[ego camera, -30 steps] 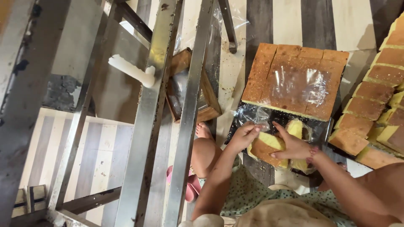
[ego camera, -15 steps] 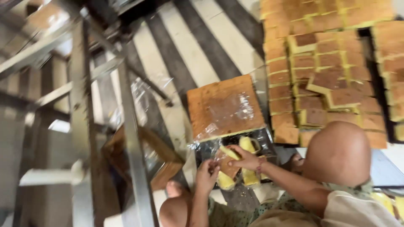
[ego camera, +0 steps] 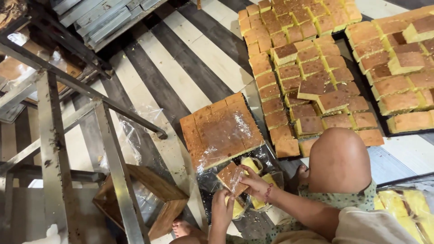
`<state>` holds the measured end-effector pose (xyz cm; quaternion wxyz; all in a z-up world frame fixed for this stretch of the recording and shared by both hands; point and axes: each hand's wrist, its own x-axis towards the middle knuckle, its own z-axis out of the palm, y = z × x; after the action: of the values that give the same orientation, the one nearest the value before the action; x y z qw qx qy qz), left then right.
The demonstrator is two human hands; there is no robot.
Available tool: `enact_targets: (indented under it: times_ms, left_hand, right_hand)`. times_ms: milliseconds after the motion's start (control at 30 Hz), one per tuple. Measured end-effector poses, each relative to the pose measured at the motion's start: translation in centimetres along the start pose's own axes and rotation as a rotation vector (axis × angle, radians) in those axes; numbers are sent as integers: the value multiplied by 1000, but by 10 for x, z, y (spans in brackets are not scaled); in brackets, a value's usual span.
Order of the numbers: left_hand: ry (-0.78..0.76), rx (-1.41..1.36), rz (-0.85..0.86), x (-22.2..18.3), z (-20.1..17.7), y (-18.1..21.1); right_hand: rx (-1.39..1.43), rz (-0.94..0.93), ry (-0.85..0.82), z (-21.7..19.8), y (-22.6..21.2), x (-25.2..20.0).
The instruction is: Wrapping individual pieces of cake in plastic sheets.
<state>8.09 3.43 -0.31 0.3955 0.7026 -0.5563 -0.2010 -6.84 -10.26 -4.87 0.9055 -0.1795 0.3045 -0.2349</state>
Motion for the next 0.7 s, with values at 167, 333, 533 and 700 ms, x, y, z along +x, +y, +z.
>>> enact_targets:
  times_ms: [167, 333, 533, 700]
  left_hand:
    - [-13, 66, 39, -1, 2, -2]
    - [-42, 4, -27, -6, 8, -4]
    - [36, -178, -238, -6, 19, -16]
    - [92, -173, -180, -11, 19, -22]
  right_hand:
    - [89, 40, -38, -4, -2, 2]
    - [166, 25, 116, 15, 2, 8]
    - [-13, -36, 227, 9, 21, 14]
    - [-73, 145, -159, -64, 57, 37]
